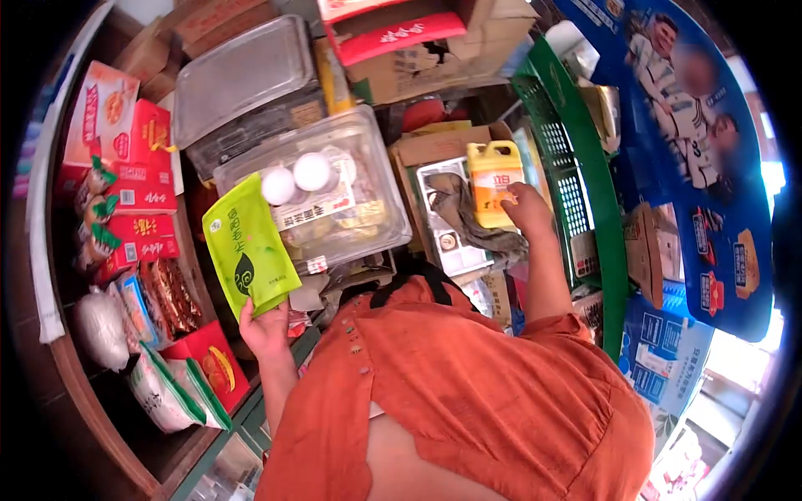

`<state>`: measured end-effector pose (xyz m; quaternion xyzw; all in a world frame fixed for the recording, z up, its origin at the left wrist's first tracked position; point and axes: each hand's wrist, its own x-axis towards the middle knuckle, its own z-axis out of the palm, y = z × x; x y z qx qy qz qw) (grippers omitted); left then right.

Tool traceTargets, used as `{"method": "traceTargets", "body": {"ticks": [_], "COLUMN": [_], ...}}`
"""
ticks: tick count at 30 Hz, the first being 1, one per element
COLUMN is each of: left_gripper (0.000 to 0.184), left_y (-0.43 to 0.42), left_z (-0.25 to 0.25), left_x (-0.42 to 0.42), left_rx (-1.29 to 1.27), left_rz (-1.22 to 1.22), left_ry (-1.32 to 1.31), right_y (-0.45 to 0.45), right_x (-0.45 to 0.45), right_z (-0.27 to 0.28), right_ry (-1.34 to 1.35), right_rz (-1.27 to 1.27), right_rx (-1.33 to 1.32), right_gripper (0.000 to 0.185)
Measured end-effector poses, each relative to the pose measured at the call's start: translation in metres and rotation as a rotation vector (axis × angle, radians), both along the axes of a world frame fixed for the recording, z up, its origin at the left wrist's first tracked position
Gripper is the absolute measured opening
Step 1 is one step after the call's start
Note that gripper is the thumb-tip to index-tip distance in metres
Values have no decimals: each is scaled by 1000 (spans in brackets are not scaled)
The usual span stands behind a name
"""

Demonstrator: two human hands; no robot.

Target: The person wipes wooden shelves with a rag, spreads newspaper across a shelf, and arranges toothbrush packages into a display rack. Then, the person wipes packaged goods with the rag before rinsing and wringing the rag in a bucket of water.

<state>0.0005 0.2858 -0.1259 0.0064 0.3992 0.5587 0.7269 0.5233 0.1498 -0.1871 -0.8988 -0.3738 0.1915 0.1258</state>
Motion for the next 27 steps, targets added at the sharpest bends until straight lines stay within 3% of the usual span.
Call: {"method": "traceTargets", "body": {"ticks": [4,8,11,14,17,19,21,22,23,24,25,26,27], "left_gripper": [48,43,44,44,46,43,41,40,38,36,36,34,32], "left_y": [8,12,7,0,-13,-27,-30,-34,-34,-31,-22,-17,-8], "left_z": [-20,-19,-22,-25,-22,-18,-14,-7,0,9,18,28,36], "left_x": [1,-4,-18,-31,-27,-31,-23,-20,-15,-10,-4,0,7], "left_rx": [10,-111,-253,-213,-208,-196,-163,-158,-140,-122,-65,4,73], "left_rz": [-57,-280,-317,-354,-459,-618,-785,-868,-941,-1015,-1024,-1062,-1103], "left_ry": [-14,274,409,382,411,440,385,354,365,384,376,352,326], "right_y": [-14,-8,-9,-34,-37,-46,-53,-84,-75,-61,-52,-29,-10], "right_x": [1,-2,-13,-19,-37,-42,-49,-38,-48,-49,-52,-56,-54], "right_z": [-20,-16,-25,-62,-57,-73,-65,-134,-99,-72,-54,-26,-10], "right_ry": [-45,50,70,12,-34,-66,-37,-239,-97,44,-6,7,80], "right_rz": [76,-8,150,146,44,36,13,76,59,78,102,39,24], "right_rx": [8,-299,-634,-504,-397,-279,-285,-310,-340,-415,-263,-298,-78], "right_gripper": [39,39,45,47,48,47,64,76,77,67,53,44,42]}}
